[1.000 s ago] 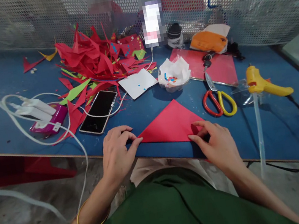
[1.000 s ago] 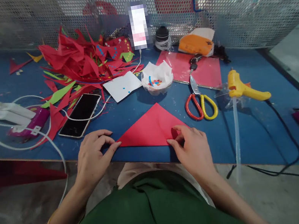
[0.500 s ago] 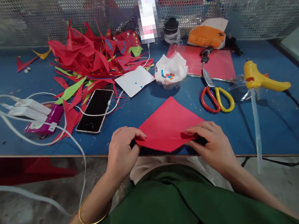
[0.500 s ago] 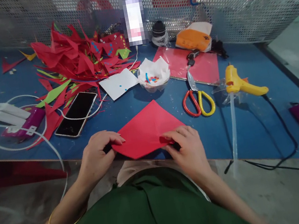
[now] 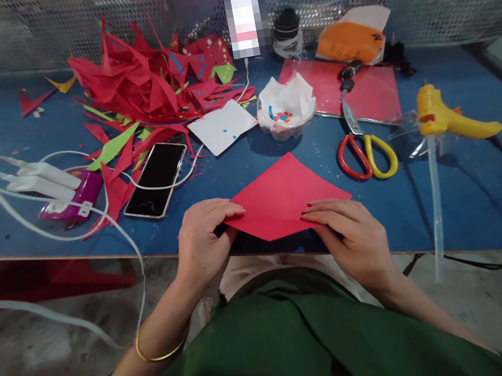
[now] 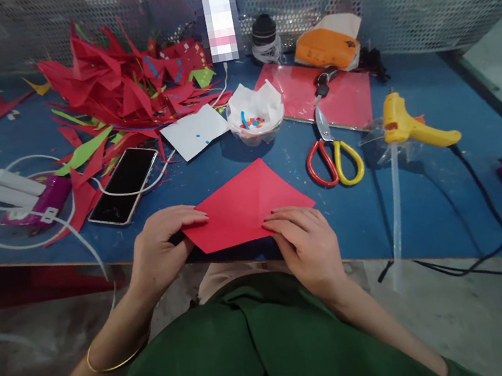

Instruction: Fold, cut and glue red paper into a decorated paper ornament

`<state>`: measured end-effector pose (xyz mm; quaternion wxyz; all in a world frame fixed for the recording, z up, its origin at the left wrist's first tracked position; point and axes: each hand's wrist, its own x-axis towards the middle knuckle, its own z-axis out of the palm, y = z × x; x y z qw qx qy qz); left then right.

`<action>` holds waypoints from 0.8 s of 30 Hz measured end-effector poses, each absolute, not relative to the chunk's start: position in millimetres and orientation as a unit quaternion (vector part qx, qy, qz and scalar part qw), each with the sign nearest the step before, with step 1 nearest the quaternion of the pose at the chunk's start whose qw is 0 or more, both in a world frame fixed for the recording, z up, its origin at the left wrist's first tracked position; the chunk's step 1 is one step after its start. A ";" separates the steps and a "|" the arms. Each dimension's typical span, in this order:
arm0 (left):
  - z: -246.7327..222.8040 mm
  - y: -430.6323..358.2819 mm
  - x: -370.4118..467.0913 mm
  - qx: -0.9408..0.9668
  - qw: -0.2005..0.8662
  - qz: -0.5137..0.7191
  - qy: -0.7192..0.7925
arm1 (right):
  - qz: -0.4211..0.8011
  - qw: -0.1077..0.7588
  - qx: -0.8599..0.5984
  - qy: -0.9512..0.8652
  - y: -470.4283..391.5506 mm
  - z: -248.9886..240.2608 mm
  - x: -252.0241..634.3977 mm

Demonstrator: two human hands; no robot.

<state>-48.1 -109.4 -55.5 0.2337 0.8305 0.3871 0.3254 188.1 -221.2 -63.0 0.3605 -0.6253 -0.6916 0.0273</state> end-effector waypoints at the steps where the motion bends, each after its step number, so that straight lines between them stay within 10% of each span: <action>1: -55.9 -108.3 -47.6 0.837 0.228 0.328 0.374 | 0.019 0.364 -0.620 -0.694 -221.0 -62.2 187.8; 24: -48.2 -97.6 -42.5 0.478 0.549 0.474 0.496 | -0.171 0.250 -0.595 -0.744 -231.9 -74.5 189.0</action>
